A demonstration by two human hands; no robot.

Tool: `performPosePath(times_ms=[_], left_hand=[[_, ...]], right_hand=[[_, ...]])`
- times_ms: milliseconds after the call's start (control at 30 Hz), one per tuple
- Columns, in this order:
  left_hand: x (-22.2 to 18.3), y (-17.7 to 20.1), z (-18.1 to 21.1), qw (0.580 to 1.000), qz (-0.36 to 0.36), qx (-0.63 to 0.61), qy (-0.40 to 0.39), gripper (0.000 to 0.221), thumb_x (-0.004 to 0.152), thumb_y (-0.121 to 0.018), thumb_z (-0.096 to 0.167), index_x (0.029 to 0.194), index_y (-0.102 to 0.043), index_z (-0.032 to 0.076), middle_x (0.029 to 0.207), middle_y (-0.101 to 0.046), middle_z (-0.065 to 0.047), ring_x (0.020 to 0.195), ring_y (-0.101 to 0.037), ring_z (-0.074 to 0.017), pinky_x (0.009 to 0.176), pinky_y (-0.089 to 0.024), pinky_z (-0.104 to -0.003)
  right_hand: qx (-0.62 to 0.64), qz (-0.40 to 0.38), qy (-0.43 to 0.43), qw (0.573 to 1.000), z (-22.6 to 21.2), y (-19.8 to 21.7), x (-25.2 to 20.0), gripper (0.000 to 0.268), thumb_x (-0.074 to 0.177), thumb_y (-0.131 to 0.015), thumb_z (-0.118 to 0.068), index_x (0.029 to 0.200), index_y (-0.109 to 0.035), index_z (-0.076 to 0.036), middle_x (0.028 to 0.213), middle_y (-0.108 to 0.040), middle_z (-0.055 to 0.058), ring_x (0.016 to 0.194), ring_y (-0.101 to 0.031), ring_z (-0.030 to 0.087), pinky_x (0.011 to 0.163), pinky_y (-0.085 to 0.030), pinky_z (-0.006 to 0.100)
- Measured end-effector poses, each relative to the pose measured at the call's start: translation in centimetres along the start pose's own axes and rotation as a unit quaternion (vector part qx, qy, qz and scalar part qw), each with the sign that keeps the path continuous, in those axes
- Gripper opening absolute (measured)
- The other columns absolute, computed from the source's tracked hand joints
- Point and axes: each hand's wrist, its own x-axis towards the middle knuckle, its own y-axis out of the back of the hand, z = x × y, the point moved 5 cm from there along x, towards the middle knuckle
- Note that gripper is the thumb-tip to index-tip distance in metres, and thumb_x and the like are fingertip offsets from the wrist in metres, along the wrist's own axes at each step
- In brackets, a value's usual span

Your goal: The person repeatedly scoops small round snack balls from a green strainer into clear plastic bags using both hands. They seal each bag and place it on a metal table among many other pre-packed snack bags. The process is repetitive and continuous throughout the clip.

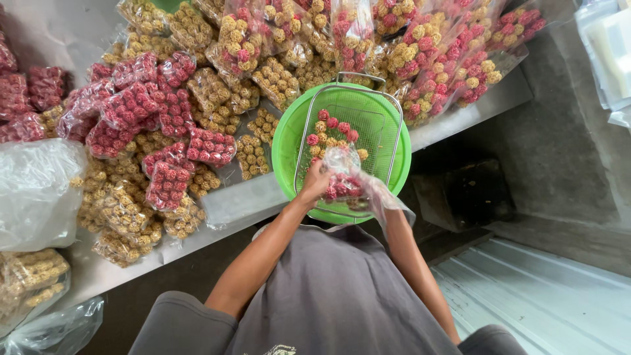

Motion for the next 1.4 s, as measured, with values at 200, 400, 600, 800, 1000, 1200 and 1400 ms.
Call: performPosePath(times_ms=[200,400,600,800,1000,1200,1400], left_hand=[[-2.4,-1.1,2.3,0.977,-0.032,0.001,0.21,0.085,0.09,-0.066,0.046,0.149,-0.019,0.007,0.133,-0.051,-0.019,0.1,-0.067,-0.0318,0.066,-0.063,-0.048],[0.9,-1.1,-3.5,0.987,-0.097,-0.065,0.106,0.064,0.088,-0.075,0.027,0.132,-0.049,-0.012,0.115,-0.068,-0.021,0.091,-0.073,-0.0226,0.069,-0.066,-0.035],[-0.1,-0.3,-5.3,0.979,-0.102,-0.06,0.169,0.03,0.089,-0.079,0.009,0.108,-0.07,-0.013,0.093,-0.074,-0.018,0.072,-0.068,-0.0216,0.057,-0.052,-0.034],[0.0,-1.1,-5.2,0.994,-0.091,-0.029,0.056,0.03,0.08,-0.08,0.0,0.109,-0.073,-0.006,0.096,-0.078,-0.014,0.075,-0.073,-0.014,0.062,-0.059,-0.028],[-1.9,-1.5,-3.2,0.981,-0.148,-0.012,0.128,0.017,0.085,-0.068,0.0,0.101,-0.064,0.001,0.076,-0.066,-0.006,0.059,-0.061,-0.0132,0.046,-0.045,-0.03],[-3.3,-1.5,-2.3,0.958,-0.259,0.015,0.123,0.026,0.075,-0.053,-0.006,0.099,-0.059,0.003,0.065,-0.051,-0.002,0.047,-0.046,-0.0107,0.039,-0.035,-0.029],[-3.1,0.3,-3.7,0.94,-0.294,0.068,0.157,0.016,0.081,-0.054,0.002,0.096,-0.06,0.003,0.064,-0.048,-0.001,0.047,-0.042,-0.0107,0.038,-0.034,-0.029]], right_hand=[[-0.075,-0.073,0.133,0.986,-0.3,-0.9,-0.3,0.061,0.093,-0.06,-0.058,0.123,-0.068,-0.006,0.102,-0.076,0.007,0.078,-0.072,0.016,0.065,-0.061,0.034],[-0.04,-0.052,0.138,0.988,2.4,2.2,2.8,0.049,0.096,-0.068,-0.039,0.115,-0.069,0.007,0.089,-0.073,0.016,0.066,-0.069,0.02,0.059,-0.059,0.032],[-0.067,0.071,0.202,0.975,1.2,2.1,1.7,0.04,0.087,-0.079,-0.02,0.112,-0.066,0.009,0.091,-0.075,0.016,0.071,-0.071,0.02,0.06,-0.059,0.031],[0.106,-0.055,0.047,0.992,2.3,1.2,0.4,0.05,0.084,-0.076,-0.034,0.121,-0.069,-0.001,0.098,-0.078,0.012,0.084,-0.075,0.02,0.071,-0.059,0.031],[0.099,-0.01,0.094,0.991,3.3,1.0,2.2,0.043,0.088,-0.077,-0.028,0.117,-0.072,0.003,0.1,-0.077,0.015,0.081,-0.07,0.027,0.074,-0.058,0.038],[0.221,-0.112,-0.048,0.968,6.8,-0.1,7.9,0.033,0.091,-0.076,-0.027,0.11,-0.07,-0.001,0.094,-0.076,0.016,0.075,-0.072,0.03,0.07,-0.062,0.048],[0.239,-0.071,-0.033,0.968,4.9,-0.3,9.9,0.034,0.091,-0.07,-0.028,0.109,-0.069,0.001,0.092,-0.074,0.017,0.075,-0.072,0.034,0.067,-0.061,0.054]])
